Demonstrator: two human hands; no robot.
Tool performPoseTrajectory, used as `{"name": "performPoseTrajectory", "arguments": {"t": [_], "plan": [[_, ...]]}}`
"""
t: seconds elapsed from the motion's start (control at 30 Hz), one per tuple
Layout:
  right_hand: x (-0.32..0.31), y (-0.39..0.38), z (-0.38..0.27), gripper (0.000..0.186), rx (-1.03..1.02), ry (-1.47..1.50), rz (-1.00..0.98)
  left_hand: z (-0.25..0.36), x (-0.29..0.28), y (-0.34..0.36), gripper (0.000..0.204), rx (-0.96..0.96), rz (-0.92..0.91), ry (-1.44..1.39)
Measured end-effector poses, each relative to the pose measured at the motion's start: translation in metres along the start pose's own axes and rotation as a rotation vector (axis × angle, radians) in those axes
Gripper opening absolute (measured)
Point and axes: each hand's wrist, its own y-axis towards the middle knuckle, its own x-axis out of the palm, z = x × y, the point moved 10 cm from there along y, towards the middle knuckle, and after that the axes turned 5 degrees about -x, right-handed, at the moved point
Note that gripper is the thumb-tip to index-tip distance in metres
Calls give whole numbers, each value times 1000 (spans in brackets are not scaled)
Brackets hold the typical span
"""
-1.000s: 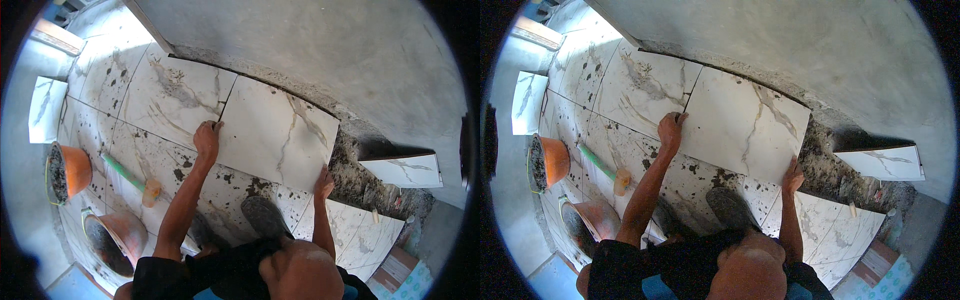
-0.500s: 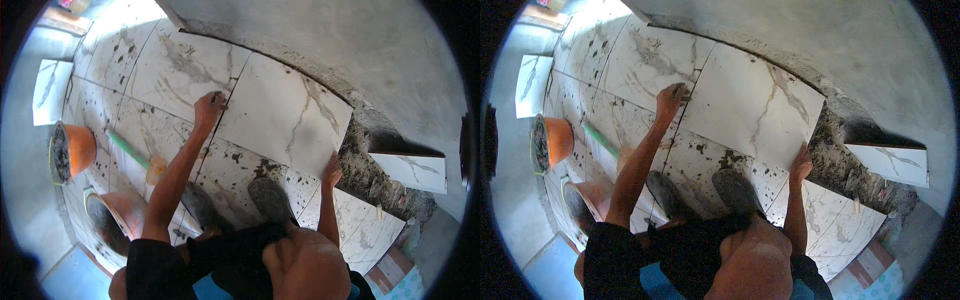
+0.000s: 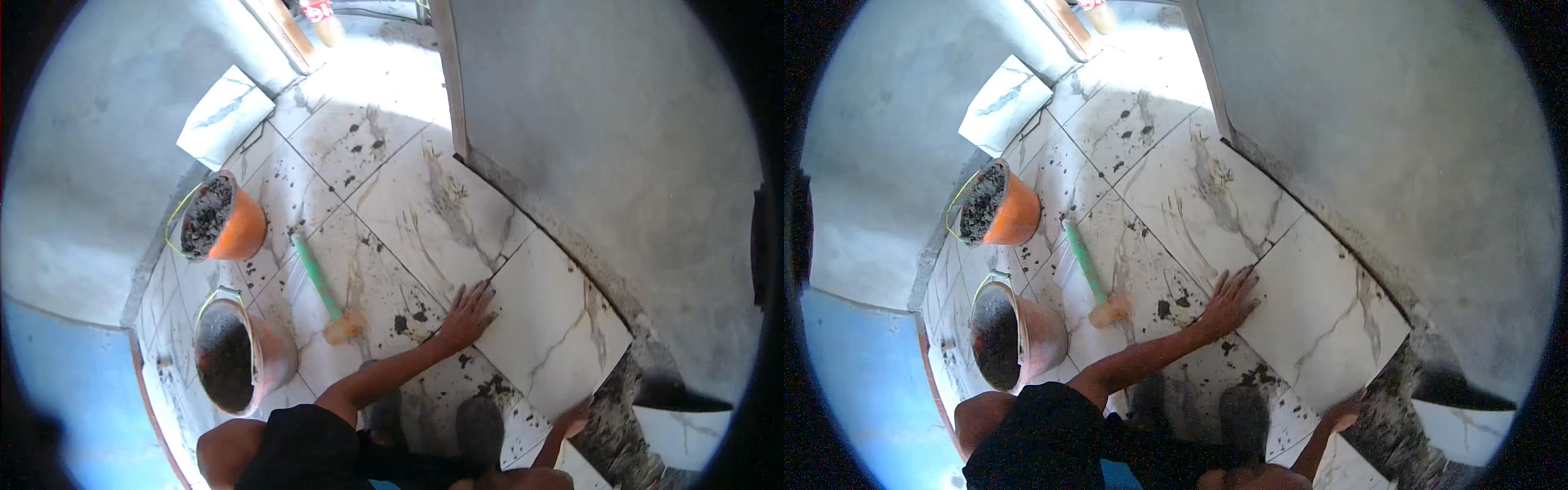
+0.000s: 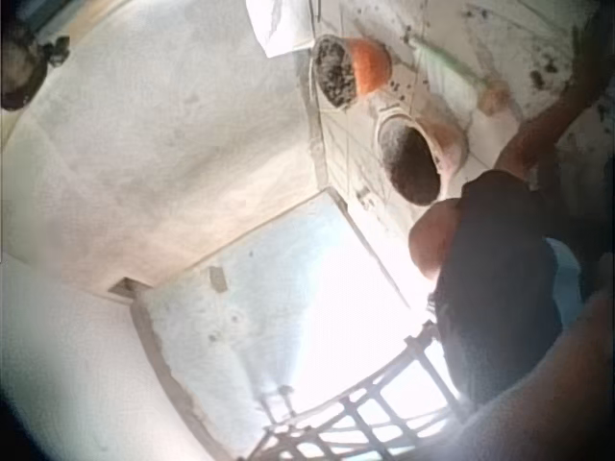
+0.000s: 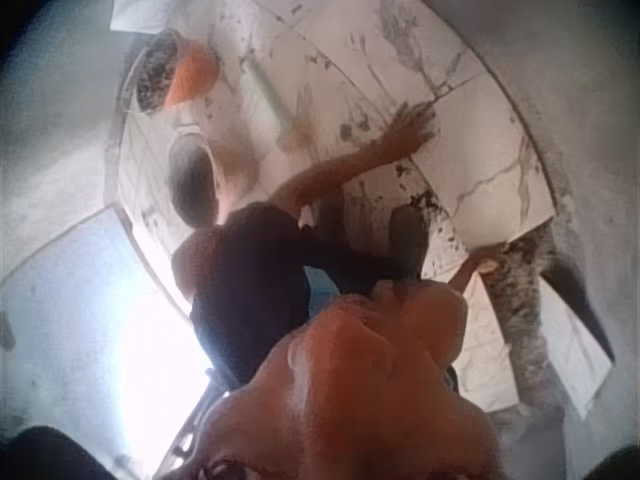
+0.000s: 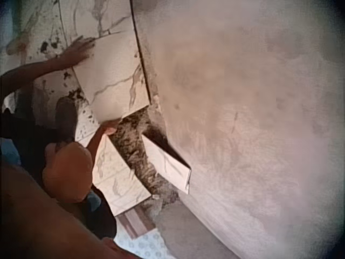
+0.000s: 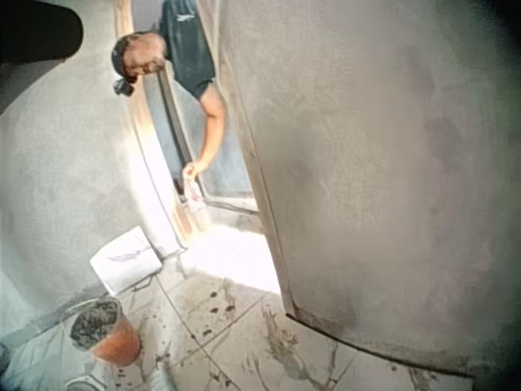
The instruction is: The person removes a floor tile, spreads and levels the mortar underneath using a trowel, sets the tile back onto the floor, and taps it into place using a mallet.
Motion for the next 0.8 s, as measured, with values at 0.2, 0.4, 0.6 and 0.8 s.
{"name": "performPoseTrajectory", "arguments": {"t": [0.2,0.4,0.6,0.8], "plan": [[-11,5,-7,34,-389,-227,367,-5,-6,20,39,-128,98,-192],[-47,-29,-47,44,-224,449,457,-32,-34,27,29,-162,242,-312],[-51,-30,-36,55,-118,499,362,-24,-29,30,27,-218,254,-423],[-51,-35,-39,53,-136,447,372,-25,-28,24,28,-234,217,-370]]}}
